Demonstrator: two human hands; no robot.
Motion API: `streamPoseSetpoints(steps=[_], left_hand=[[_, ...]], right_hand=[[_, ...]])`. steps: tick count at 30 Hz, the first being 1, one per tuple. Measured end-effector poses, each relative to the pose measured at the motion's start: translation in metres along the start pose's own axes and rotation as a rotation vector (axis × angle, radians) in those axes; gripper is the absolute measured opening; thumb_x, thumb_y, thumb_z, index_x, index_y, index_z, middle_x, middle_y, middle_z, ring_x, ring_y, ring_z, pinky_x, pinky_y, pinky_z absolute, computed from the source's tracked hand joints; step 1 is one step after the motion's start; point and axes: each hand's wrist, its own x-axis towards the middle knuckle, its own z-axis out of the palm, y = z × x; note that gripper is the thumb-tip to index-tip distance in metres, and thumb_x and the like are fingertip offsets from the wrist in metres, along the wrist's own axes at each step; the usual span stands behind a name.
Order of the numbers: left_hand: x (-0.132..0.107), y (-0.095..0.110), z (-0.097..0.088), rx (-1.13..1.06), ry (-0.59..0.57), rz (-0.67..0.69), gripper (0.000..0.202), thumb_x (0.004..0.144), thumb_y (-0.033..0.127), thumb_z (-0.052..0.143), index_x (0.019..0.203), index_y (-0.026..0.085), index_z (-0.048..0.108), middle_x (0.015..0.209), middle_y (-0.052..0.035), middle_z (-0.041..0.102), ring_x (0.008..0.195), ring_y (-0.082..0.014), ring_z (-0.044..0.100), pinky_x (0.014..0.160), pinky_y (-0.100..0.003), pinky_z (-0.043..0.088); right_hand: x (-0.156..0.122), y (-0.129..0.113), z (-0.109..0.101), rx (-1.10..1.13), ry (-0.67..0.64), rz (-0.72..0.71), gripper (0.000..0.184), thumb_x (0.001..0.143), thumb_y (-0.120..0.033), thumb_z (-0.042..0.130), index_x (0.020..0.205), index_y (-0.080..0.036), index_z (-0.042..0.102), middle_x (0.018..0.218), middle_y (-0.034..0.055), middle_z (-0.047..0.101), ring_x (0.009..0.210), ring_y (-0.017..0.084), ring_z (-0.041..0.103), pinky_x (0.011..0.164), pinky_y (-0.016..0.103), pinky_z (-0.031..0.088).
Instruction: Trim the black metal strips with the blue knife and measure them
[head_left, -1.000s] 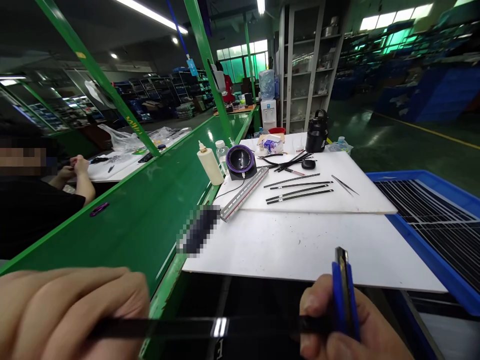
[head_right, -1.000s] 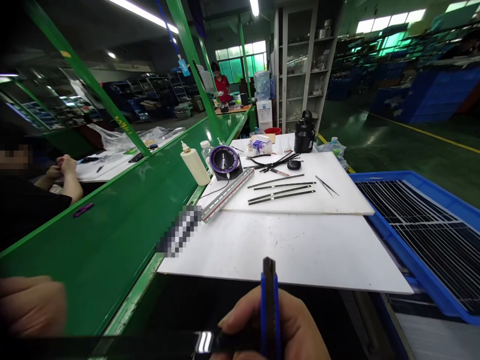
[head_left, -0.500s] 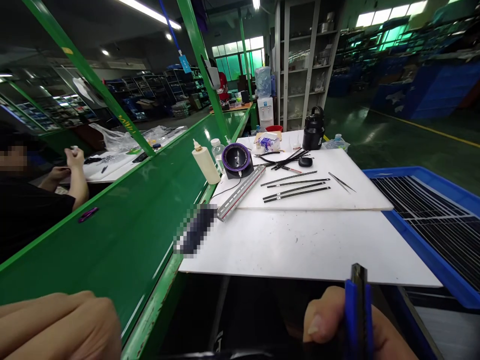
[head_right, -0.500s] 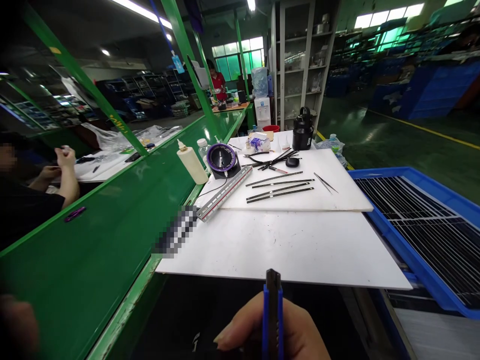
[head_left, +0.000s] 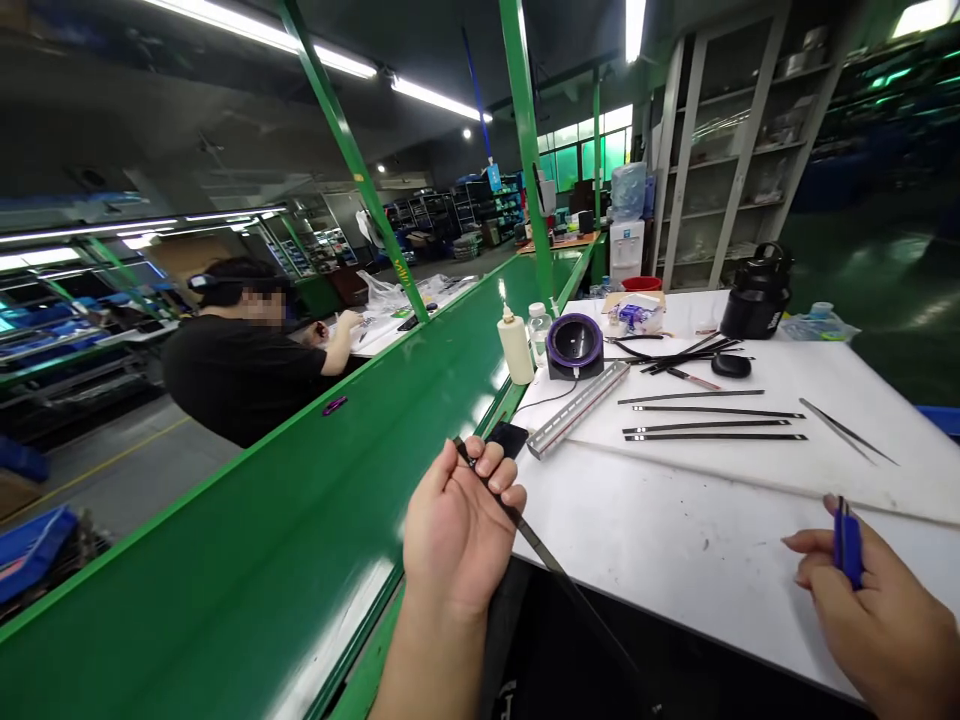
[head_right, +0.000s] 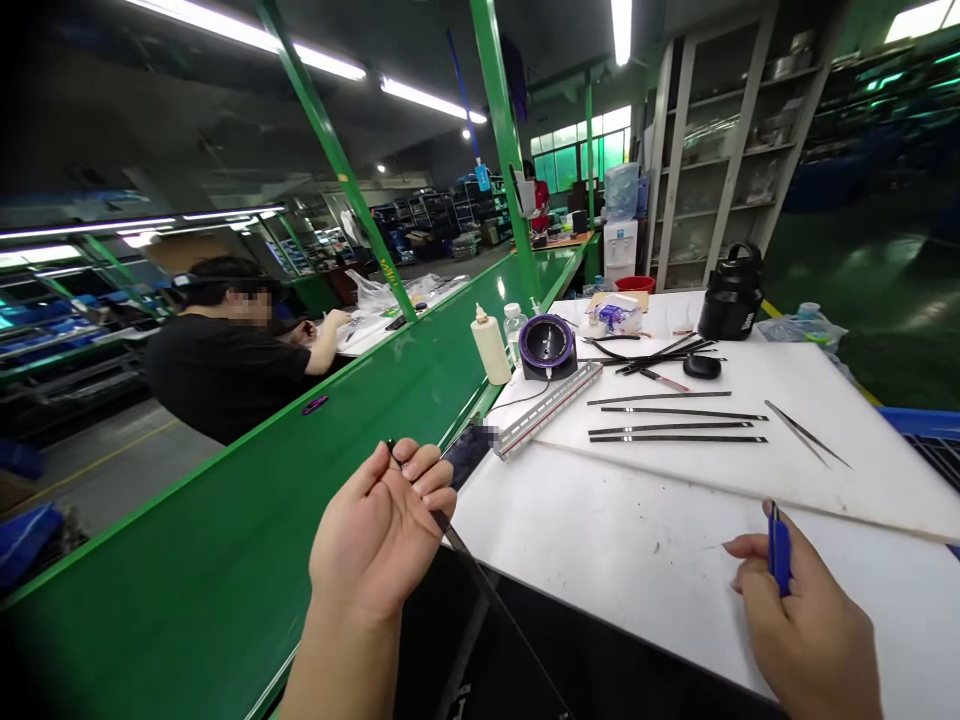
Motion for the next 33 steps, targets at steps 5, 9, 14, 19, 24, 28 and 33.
streamPoseSetpoints(steps=[5, 9, 14, 19, 24, 28, 33], left_hand=[[0.0, -0.002, 0.0, 0.08, -0.033, -0.104, 0.028, 0.099, 0.029, 0.035, 0.076, 0.016, 0.045, 0.07, 0.0029, 0.032, 0.052, -0.0082, 0.033, 0.044, -0.019, 0.033], [0.0, -0.006, 0.002, 0.148, -0.077, -0.147, 0.033, 0.1, 0.032, 0.034, 0.075, 0.015, 0.048, 0.068, 0.0032, 0.031, 0.05, -0.0072, 0.029, 0.042, -0.017, 0.029], [-0.003, -0.011, 0.003, 0.186, -0.107, -0.173, 0.037, 0.1, 0.035, 0.034, 0.074, 0.014, 0.051, 0.067, 0.0028, 0.032, 0.05, -0.0069, 0.029, 0.042, -0.016, 0.029], [-0.001, -0.011, 0.003, 0.204, -0.109, -0.186, 0.037, 0.099, 0.034, 0.035, 0.073, 0.014, 0.054, 0.067, 0.0019, 0.033, 0.05, -0.0073, 0.031, 0.042, -0.016, 0.029], [0.003, -0.01, -0.001, 0.2, -0.088, -0.201, 0.036, 0.098, 0.033, 0.038, 0.076, 0.012, 0.058, 0.067, 0.0016, 0.034, 0.051, -0.0072, 0.031, 0.041, -0.016, 0.03], [0.003, -0.008, -0.007, 0.207, -0.077, -0.195, 0.029, 0.096, 0.031, 0.047, 0.086, 0.01, 0.063, 0.066, 0.0029, 0.034, 0.049, -0.0054, 0.029, 0.039, -0.014, 0.027], [0.001, -0.004, -0.013, 0.215, -0.056, -0.105, 0.018, 0.094, 0.025, 0.052, 0.091, 0.011, 0.063, 0.062, 0.0043, 0.033, 0.046, -0.0051, 0.029, 0.038, -0.013, 0.026]], right_hand=[[0.001, 0.005, -0.001, -0.136, -0.021, -0.017, 0.043, 0.086, -0.037, 0.046, 0.127, -0.029, 0.057, 0.105, 0.004, 0.07, 0.091, 0.031, 0.065, 0.082, 0.046, 0.047], [0.002, 0.0, 0.004, -0.115, -0.152, -0.001, 0.06, 0.089, -0.038, 0.042, 0.148, -0.033, 0.033, 0.113, 0.0003, 0.068, 0.09, 0.028, 0.066, 0.086, 0.046, 0.047], [0.005, 0.007, 0.011, -0.107, -0.231, -0.058, 0.061, 0.09, -0.035, 0.04, 0.151, -0.029, 0.031, 0.115, 0.0004, 0.067, 0.096, 0.024, 0.065, 0.088, 0.04, 0.048], [0.005, 0.009, 0.018, -0.255, -0.253, -0.245, 0.064, 0.087, -0.026, 0.038, 0.151, -0.024, 0.034, 0.12, 0.0031, 0.065, 0.107, 0.024, 0.061, 0.091, 0.04, 0.047], [0.009, 0.014, 0.022, -0.367, -0.155, -0.428, 0.049, 0.089, -0.034, 0.042, 0.134, -0.019, 0.056, 0.119, 0.0081, 0.064, 0.11, 0.029, 0.057, 0.092, 0.043, 0.047], [0.01, 0.018, 0.026, -0.4, -0.13, -0.488, 0.039, 0.092, -0.033, 0.043, 0.125, -0.023, 0.063, 0.114, 0.0063, 0.064, 0.102, 0.026, 0.059, 0.089, 0.042, 0.048], [0.007, 0.012, 0.023, -0.34, 0.099, -0.652, 0.026, 0.089, -0.028, 0.053, 0.106, -0.016, 0.069, 0.106, 0.0114, 0.064, 0.101, 0.03, 0.059, 0.093, 0.046, 0.046]])
